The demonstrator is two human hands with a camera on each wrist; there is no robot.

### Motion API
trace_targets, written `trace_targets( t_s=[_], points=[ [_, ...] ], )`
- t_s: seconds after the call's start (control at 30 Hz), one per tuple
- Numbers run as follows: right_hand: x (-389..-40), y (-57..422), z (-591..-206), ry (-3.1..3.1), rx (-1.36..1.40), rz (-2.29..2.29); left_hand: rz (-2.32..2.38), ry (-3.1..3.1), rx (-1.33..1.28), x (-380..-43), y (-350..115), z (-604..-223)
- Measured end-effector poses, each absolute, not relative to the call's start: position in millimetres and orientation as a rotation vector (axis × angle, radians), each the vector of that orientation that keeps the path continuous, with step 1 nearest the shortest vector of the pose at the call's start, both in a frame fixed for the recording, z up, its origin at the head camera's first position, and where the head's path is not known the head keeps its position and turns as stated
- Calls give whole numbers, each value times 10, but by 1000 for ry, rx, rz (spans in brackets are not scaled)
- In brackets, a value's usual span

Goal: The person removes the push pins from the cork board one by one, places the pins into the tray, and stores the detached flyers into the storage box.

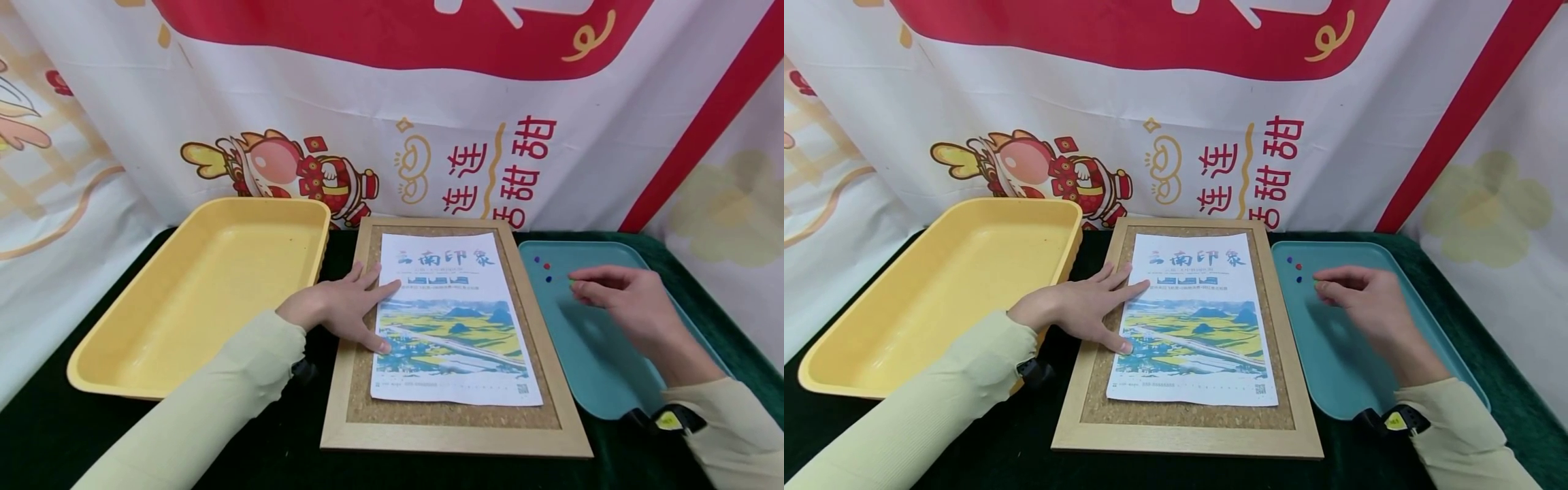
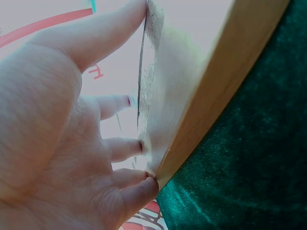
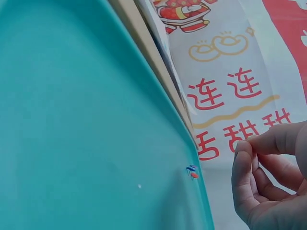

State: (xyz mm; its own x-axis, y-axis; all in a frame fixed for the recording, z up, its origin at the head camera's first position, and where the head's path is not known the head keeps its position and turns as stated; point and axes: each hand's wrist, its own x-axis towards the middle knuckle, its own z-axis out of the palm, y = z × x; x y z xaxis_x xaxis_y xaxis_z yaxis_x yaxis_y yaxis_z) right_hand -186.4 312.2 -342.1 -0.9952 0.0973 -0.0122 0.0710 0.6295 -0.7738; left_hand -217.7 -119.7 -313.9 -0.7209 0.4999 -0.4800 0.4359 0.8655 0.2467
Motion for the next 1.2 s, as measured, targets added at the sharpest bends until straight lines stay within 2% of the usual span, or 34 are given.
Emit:
trace_targets(
  t_s=[0.77,1.2],
  points=[
    [-1863,3096,-3257,-2819,-167,1320,144,2485,680,-2170,-1198,-3126],
    [-2011,3029,-3229,-2868,-199,1318,156,2492,675,-2171,-1188,-3135]
  ],
)
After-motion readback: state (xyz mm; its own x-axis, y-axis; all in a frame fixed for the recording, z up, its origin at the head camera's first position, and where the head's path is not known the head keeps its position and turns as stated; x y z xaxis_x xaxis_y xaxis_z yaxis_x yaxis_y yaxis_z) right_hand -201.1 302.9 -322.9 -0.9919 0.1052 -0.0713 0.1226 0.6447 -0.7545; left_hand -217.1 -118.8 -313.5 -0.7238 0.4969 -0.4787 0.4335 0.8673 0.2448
